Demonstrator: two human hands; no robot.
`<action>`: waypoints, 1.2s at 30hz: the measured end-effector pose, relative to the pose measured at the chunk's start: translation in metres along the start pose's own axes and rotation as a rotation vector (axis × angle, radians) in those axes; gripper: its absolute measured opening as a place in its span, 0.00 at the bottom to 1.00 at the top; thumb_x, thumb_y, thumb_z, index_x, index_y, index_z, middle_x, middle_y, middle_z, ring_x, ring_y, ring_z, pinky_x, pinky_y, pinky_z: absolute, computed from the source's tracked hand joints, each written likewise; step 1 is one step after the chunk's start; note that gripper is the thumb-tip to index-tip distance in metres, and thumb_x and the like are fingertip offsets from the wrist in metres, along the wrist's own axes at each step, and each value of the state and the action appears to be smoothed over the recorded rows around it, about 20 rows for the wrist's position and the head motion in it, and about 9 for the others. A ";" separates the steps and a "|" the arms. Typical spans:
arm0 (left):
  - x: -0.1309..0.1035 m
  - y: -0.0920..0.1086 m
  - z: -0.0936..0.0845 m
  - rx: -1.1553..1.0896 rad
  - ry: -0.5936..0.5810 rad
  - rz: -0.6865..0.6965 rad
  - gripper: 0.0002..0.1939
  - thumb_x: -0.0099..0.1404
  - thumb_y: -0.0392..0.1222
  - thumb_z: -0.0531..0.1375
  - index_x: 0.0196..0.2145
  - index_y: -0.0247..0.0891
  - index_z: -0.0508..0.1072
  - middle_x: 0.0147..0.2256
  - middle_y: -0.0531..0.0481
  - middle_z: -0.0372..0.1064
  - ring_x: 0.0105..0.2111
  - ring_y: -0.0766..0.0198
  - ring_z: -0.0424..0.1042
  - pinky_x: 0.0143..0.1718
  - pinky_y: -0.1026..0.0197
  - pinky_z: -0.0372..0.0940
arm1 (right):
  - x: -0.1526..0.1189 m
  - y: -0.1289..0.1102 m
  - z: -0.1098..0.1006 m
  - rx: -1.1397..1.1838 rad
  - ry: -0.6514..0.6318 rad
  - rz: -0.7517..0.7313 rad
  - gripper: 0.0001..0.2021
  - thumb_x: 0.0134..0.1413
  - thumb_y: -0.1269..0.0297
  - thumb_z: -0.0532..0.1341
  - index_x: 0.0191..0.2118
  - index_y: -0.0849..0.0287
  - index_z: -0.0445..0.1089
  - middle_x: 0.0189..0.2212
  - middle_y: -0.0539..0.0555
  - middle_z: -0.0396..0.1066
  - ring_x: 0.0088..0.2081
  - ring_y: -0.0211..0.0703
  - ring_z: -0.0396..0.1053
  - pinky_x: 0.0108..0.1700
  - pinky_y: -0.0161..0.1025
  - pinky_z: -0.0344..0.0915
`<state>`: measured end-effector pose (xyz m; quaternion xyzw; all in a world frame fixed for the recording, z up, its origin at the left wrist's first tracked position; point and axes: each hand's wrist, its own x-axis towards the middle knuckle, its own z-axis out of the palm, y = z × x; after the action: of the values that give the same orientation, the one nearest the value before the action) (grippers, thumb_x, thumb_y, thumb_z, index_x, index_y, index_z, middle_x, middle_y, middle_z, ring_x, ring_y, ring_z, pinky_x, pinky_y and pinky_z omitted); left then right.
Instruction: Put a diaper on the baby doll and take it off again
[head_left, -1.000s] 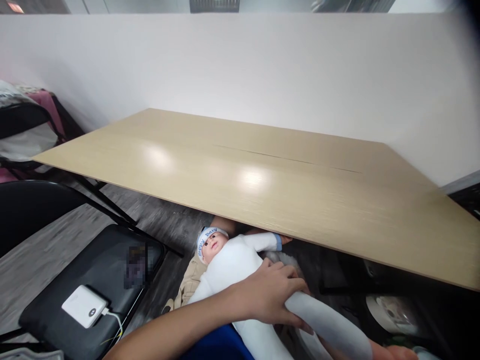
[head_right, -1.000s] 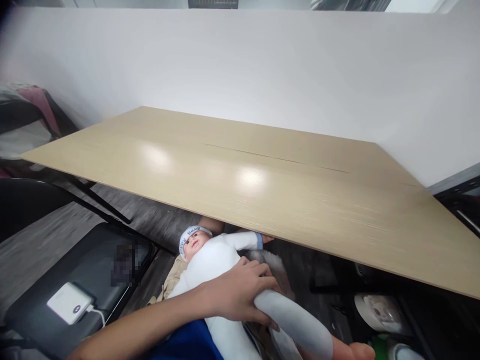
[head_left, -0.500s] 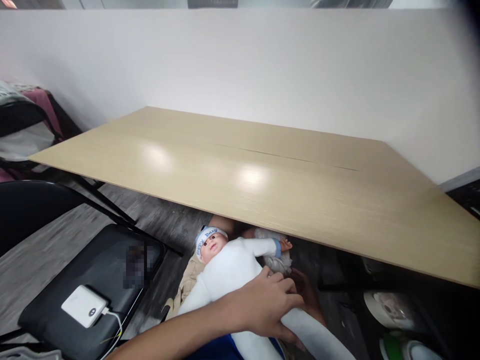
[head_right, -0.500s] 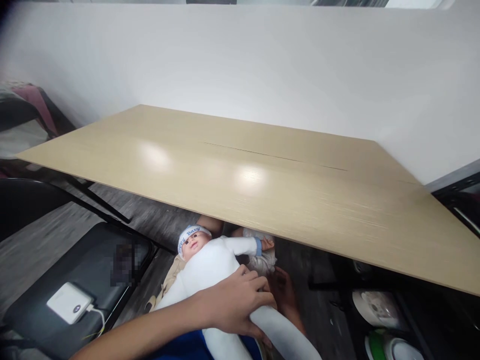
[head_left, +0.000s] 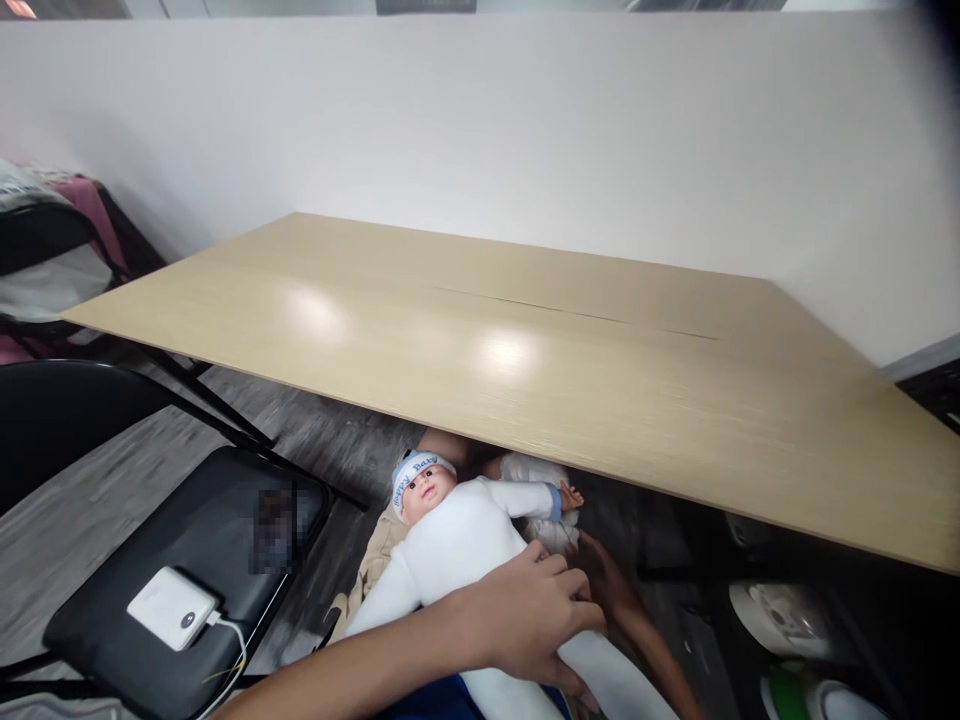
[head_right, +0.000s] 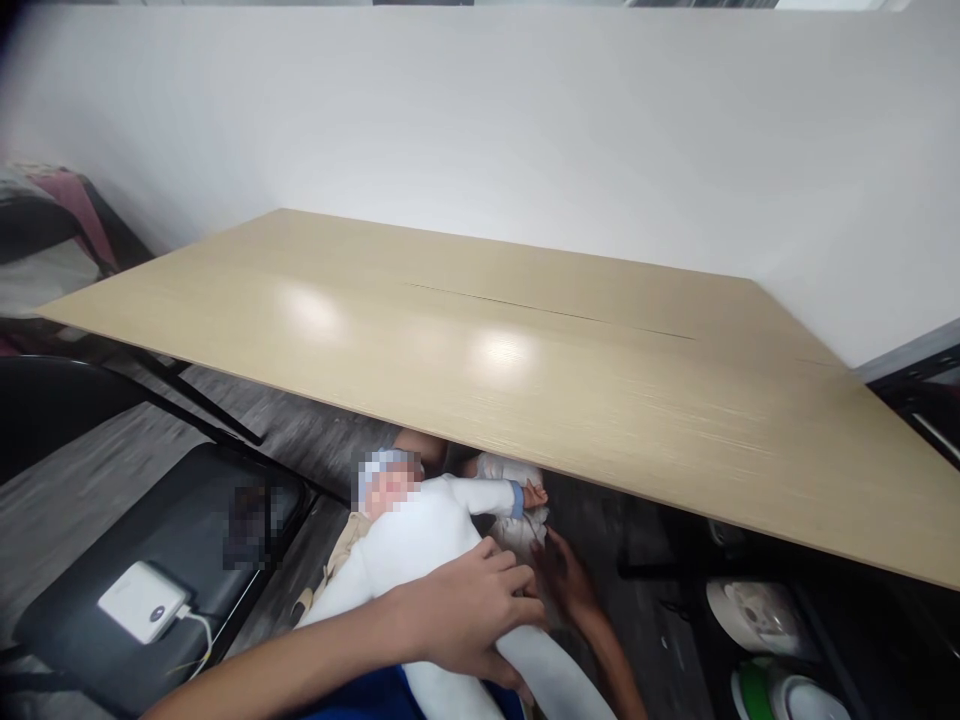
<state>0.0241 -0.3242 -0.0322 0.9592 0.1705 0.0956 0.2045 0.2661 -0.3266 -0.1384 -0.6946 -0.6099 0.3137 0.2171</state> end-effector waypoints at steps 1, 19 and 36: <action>-0.001 0.000 0.000 0.002 -0.001 0.005 0.22 0.75 0.56 0.62 0.58 0.39 0.74 0.52 0.42 0.76 0.49 0.49 0.73 0.51 0.50 0.60 | -0.001 0.009 -0.002 0.008 0.026 0.030 0.27 0.66 0.34 0.57 0.52 0.52 0.74 0.51 0.62 0.80 0.55 0.64 0.79 0.53 0.52 0.77; -0.014 0.003 0.007 0.002 0.057 0.112 0.24 0.74 0.60 0.63 0.53 0.37 0.76 0.43 0.44 0.79 0.47 0.50 0.76 0.54 0.48 0.63 | 0.040 -0.107 -0.021 -0.402 -0.228 -0.653 0.26 0.66 0.63 0.65 0.68 0.52 0.67 0.61 0.60 0.73 0.61 0.59 0.70 0.64 0.57 0.66; -0.201 0.001 0.054 -0.293 0.840 -0.744 0.25 0.65 0.43 0.70 0.52 0.48 0.60 0.52 0.44 0.70 0.53 0.48 0.76 0.53 0.46 0.73 | 0.009 -0.183 -0.030 -0.359 -0.213 -0.653 0.14 0.63 0.72 0.59 0.52 0.52 0.73 0.48 0.54 0.78 0.48 0.50 0.76 0.44 0.41 0.69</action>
<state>-0.1478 -0.4178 -0.1033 0.6763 0.5477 0.4123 0.2696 0.1576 -0.2858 0.0063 -0.4543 -0.8633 0.1869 0.1160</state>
